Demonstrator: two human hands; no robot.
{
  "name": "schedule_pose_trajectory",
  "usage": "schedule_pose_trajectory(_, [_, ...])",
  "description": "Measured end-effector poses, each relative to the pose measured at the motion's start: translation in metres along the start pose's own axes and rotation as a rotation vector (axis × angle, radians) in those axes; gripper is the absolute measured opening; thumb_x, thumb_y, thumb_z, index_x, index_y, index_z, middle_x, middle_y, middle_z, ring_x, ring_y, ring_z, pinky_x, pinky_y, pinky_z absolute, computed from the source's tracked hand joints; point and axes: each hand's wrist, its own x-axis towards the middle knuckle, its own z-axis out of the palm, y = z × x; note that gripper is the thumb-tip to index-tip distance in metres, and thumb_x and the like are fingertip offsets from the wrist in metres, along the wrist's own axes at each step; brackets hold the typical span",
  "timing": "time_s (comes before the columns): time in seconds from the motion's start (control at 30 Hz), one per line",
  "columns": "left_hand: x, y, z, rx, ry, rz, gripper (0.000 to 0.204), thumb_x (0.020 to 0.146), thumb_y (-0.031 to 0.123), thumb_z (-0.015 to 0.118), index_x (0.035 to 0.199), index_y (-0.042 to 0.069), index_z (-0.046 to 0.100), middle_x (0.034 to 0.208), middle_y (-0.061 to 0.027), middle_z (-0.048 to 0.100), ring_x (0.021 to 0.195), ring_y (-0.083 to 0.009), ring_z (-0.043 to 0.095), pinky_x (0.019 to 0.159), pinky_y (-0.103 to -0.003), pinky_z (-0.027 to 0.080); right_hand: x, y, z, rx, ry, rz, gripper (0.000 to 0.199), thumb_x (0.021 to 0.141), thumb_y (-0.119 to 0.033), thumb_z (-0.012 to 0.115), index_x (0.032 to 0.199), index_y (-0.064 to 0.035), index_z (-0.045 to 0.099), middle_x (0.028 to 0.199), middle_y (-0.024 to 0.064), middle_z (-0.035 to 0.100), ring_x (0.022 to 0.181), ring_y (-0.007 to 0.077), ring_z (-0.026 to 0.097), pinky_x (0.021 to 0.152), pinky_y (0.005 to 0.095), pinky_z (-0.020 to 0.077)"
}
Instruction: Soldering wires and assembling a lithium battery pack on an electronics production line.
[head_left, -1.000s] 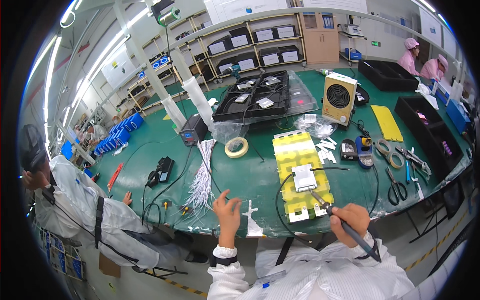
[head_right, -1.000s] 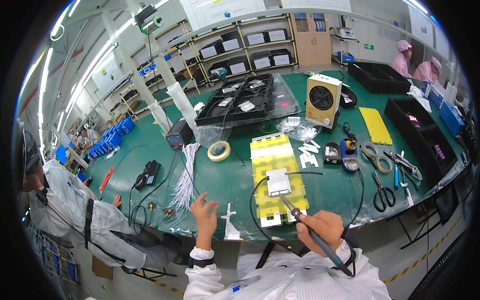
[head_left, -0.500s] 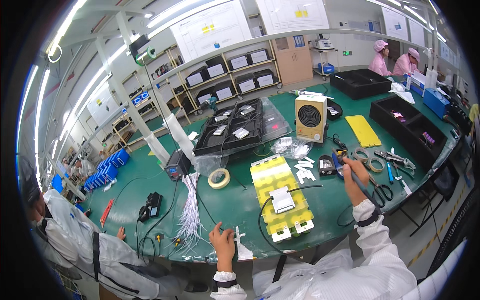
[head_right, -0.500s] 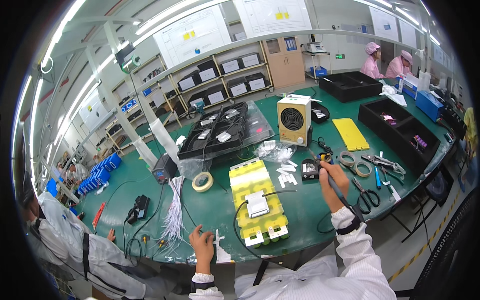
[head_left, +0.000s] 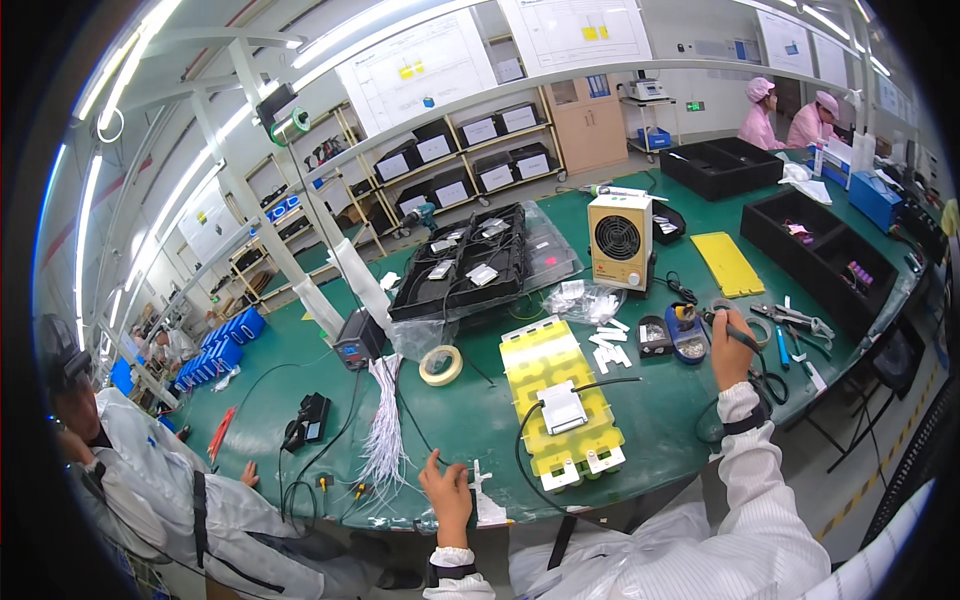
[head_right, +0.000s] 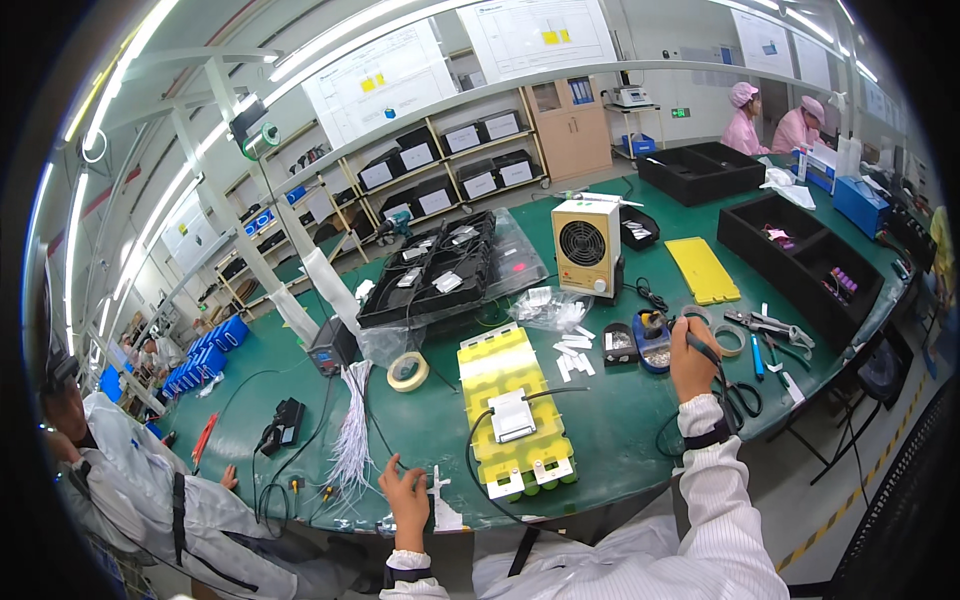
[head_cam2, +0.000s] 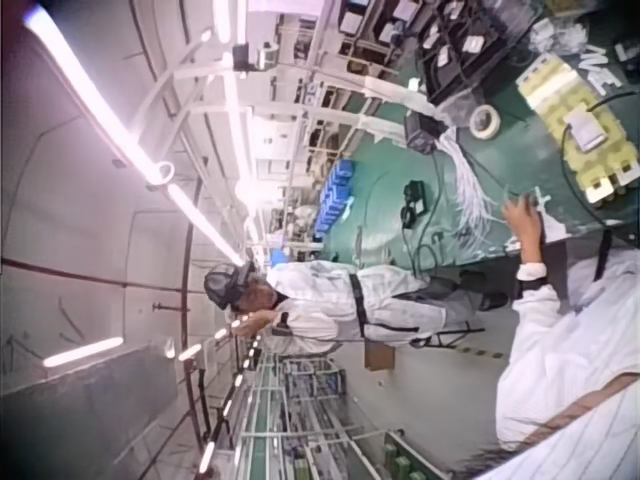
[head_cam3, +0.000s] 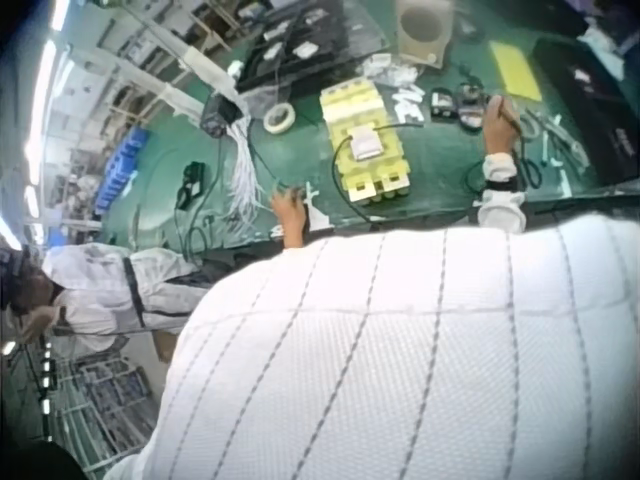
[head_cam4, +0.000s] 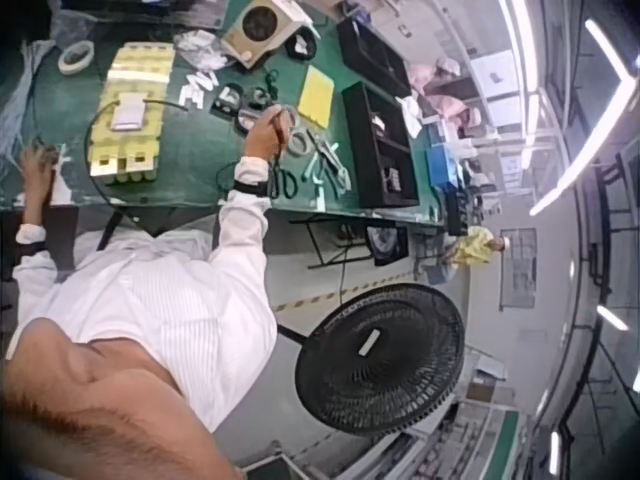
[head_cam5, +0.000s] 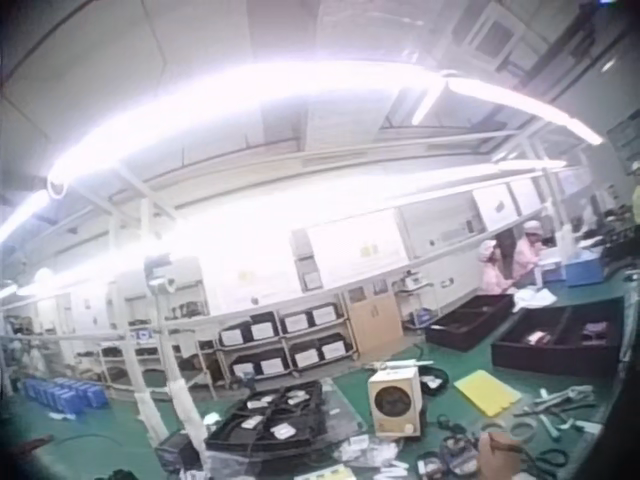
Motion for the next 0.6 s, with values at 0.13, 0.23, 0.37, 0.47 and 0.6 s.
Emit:
schedule_pose_trajectory(0.13, [-0.001, 0.003, -0.004, 0.033, 0.052, 0.011, 0.011, 0.084, 0.006, 0.075, 0.095, 0.008, 0.074, 0.114, -0.0168, 0.055, 0.106, -0.0367, 0.05, 0.092, -0.048, 0.043, 0.009, 0.02, 0.028, -0.089, -0.087, 0.044, 0.032, 0.101, -0.03, 0.059, 0.088, -0.0016, 0.065, 0.079, 0.0193, 0.065, 0.074, 0.0391, 0.063, 0.066, 0.0443, 0.0483])
schedule_pose_trajectory(0.23, [-0.001, 0.002, -0.005, 0.03, 0.058, 0.021, 0.01, 0.085, 0.007, 0.074, 0.095, 0.008, 0.073, 0.098, -0.0145, 0.052, 0.096, -0.035, 0.051, 0.084, -0.046, 0.043, -0.006, 0.038, 0.041, 0.307, -0.446, 0.488, 0.027, 0.099, -0.033, 0.064, 0.096, -0.0066, 0.064, 0.08, 0.0116, 0.066, 0.073, 0.0296, 0.066, 0.063, 0.0387, 0.048])
schedule_pose_trajectory(0.37, [-0.003, -0.002, -0.004, -0.003, 0.097, 0.039, 0.008, 0.087, 0.007, 0.072, 0.095, 0.006, 0.072, 0.091, -0.0134, 0.054, 0.09, -0.0335, 0.055, 0.08, -0.044, 0.044, -0.077, 0.029, 0.012, 0.586, -0.739, 0.783, 0.043, 0.094, -0.022, 0.072, 0.131, -0.0031, 0.06, 0.077, -0.0002, 0.057, 0.063, 0.0122, 0.056, 0.054, 0.0263, 0.0432])
schedule_pose_trajectory(0.47, [-0.002, -0.004, -0.002, -0.033, 0.076, 0.013, 0.007, 0.089, 0.007, 0.07, 0.095, 0.004, 0.071, 0.088, -0.0128, 0.058, 0.085, -0.0327, 0.059, 0.076, -0.043, 0.046, -0.139, 0.001, -0.024, 0.146, -0.697, 0.167, 0.021, 0.09, -0.013, 0.07, 0.106, -0.0012, 0.074, 0.079, 0.0138, 0.064, 0.065, 0.0271, 0.064, 0.064, 0.0412, 0.0513])
schedule_pose_trajectory(0.6, [0.024, -0.002, 0.006, -0.06, -0.018, -0.115, 0.008, 0.092, 0.012, 0.067, 0.097, 0.006, 0.069, 0.087, -0.0108, 0.065, 0.087, -0.0353, 0.062, 0.076, -0.045, 0.049, -0.166, -0.025, -0.047, -0.001, -0.562, -0.258, 0.011, 0.086, -0.012, 0.071, 0.092, -0.0025, 0.073, 0.08, 0.0149, 0.061, 0.073, 0.0365, 0.063, 0.067, 0.0438, 0.0517])
